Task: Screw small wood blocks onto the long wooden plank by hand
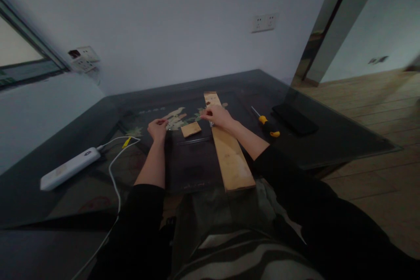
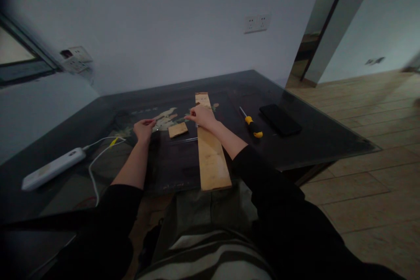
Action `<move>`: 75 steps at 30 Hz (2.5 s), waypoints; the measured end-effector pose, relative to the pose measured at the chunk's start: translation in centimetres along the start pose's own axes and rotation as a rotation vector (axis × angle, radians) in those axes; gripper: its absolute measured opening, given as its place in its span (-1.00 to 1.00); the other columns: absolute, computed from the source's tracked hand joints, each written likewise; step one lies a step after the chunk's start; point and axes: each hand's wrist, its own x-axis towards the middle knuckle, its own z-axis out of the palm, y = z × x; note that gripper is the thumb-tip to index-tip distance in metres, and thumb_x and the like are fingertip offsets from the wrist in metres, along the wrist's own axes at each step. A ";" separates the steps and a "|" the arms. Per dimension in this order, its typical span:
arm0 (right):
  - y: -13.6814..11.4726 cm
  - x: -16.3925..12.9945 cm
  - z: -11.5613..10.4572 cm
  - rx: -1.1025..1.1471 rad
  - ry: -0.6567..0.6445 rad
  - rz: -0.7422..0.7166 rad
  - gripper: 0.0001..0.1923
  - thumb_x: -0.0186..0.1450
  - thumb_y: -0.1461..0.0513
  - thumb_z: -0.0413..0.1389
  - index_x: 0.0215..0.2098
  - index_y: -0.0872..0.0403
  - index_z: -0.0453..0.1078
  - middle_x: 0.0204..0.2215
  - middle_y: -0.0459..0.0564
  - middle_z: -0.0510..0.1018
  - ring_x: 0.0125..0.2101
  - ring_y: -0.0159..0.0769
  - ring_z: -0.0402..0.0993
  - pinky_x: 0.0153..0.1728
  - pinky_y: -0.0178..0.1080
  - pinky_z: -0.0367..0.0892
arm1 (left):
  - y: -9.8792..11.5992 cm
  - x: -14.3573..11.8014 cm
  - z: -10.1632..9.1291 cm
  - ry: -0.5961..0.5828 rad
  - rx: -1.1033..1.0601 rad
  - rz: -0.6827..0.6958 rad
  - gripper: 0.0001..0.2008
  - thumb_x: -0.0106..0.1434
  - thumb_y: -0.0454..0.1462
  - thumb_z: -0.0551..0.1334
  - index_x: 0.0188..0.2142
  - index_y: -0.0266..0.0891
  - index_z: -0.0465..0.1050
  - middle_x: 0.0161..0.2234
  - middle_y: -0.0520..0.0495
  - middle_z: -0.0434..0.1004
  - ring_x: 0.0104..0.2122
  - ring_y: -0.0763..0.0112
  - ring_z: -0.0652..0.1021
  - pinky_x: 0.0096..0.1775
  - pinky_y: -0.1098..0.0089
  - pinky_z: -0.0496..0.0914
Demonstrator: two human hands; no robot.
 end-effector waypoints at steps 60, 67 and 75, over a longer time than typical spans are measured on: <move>0.2 0.0 -0.5 -0.024 0.010 0.067 -0.76 0.38 0.11 0.11 -0.30 0.09 0.51 -0.25 0.03 0.60 -0.26 -0.31 0.44 -0.32 -0.32 0.19 | 2.4 -1.2 -1.1 -0.121 0.193 0.226 -0.75 0.16 -0.39 0.20 -0.19 -0.31 0.59 -0.22 -0.18 0.66 -0.18 0.24 0.61 -0.09 0.35 0.41; 0.2 -0.3 -1.2 -0.036 0.024 0.156 -0.79 0.39 0.17 0.07 -0.15 0.07 0.52 -0.15 0.04 0.62 -0.16 -0.24 0.51 -0.20 -0.30 0.29 | 7.5 -6.8 2.9 -0.368 -0.130 0.509 -0.83 0.25 -0.34 0.17 -0.18 -0.27 0.50 -0.19 -0.13 0.61 -0.22 0.34 0.57 -0.11 0.36 0.42; 0.7 -0.2 -0.9 -0.136 -0.026 0.192 -0.75 0.38 0.19 0.03 -0.11 0.04 0.52 -0.10 0.11 0.62 -0.08 -0.11 0.52 -0.15 -0.23 0.35 | 8.6 -11.0 6.3 -0.540 -0.207 0.481 -0.92 0.24 -0.36 0.22 -0.24 -0.24 0.40 -0.24 -0.10 0.56 -0.20 0.33 0.55 -0.09 0.33 0.40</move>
